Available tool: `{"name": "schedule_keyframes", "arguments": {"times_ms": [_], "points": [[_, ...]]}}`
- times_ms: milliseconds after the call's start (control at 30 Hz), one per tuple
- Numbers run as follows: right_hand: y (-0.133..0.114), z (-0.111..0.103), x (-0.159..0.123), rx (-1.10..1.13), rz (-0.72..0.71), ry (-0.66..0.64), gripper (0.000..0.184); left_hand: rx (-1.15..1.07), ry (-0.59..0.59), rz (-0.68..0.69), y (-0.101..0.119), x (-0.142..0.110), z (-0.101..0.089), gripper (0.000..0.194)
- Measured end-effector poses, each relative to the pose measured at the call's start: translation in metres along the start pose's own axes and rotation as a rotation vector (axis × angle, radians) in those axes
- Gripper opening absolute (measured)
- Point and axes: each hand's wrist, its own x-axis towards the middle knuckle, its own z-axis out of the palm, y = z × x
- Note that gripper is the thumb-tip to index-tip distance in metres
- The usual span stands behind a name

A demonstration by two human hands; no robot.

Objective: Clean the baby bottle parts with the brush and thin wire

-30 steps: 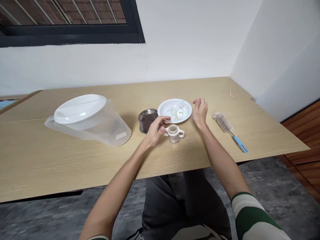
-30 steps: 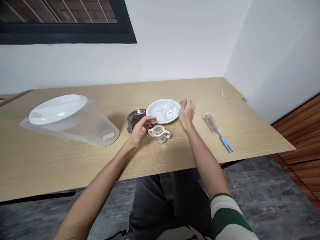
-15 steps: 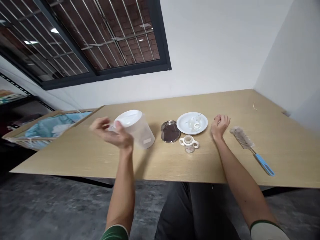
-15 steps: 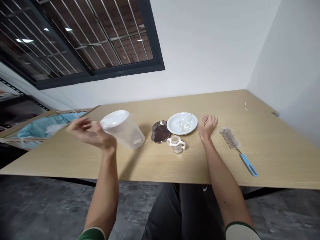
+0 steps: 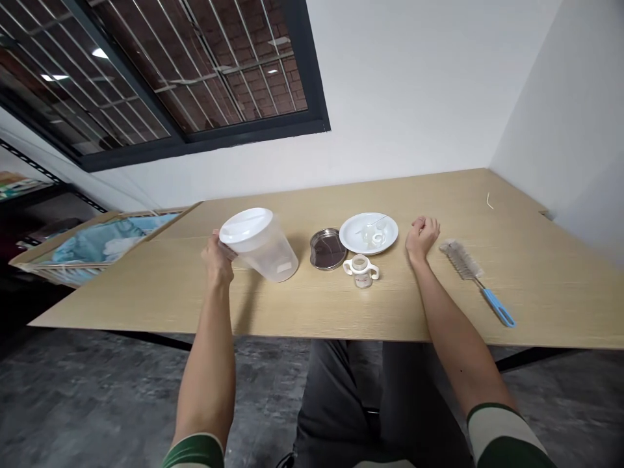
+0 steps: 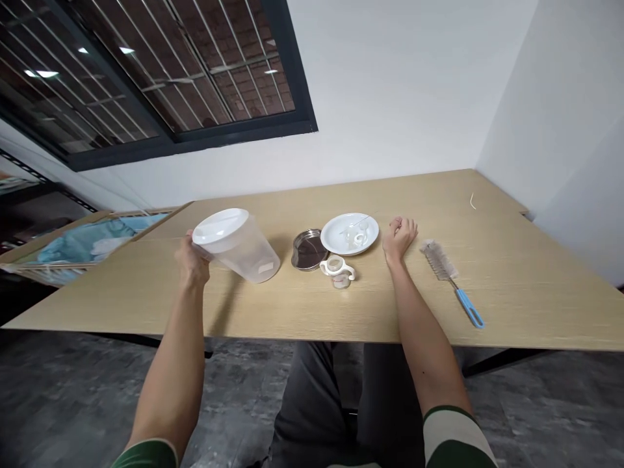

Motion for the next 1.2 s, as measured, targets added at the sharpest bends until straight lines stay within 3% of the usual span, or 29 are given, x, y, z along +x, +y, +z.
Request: {"name": "schedule_keyframes", "arguments": {"times_ms": [100,167,367,467,633,767,900,1067,1200], "points": [[0.005,0.000,0.000,-0.016,0.014,0.002,0.032,-0.234,0.127,-0.111,0.006,-0.002,0.001,0.051],[0.009,0.001,0.000,-0.026,0.024,0.005,0.030,-0.353,0.142,-0.146,0.009,-0.003,-0.001,0.055],[0.016,0.007,0.000,-0.048,0.025,-0.008,0.030,-0.433,0.111,0.020,0.030,0.002,-0.007,0.063],[0.016,0.009,0.000,-0.060,0.011,-0.014,0.030,-0.358,0.092,0.149,0.060,0.002,-0.009,0.060],[0.017,0.010,-0.001,-0.082,-0.003,-0.035,0.029,-0.069,-0.107,0.288,0.134,-0.015,0.002,0.050],[0.018,0.010,-0.001,-0.100,-0.007,-0.060,0.029,0.230,-0.264,0.379,0.186,-0.029,0.037,0.052],[0.019,0.011,-0.002,-0.111,-0.015,-0.075,0.030,0.444,-0.400,0.545,0.218,-0.044,0.089,0.052],[0.021,0.013,-0.003,-0.141,-0.041,-0.061,0.031,0.525,-0.507,0.770,0.249,-0.072,0.149,0.056],[0.023,0.012,-0.002,-0.165,-0.061,-0.063,0.032,0.546,-0.514,0.837,0.274,-0.082,0.178,0.058]]}}
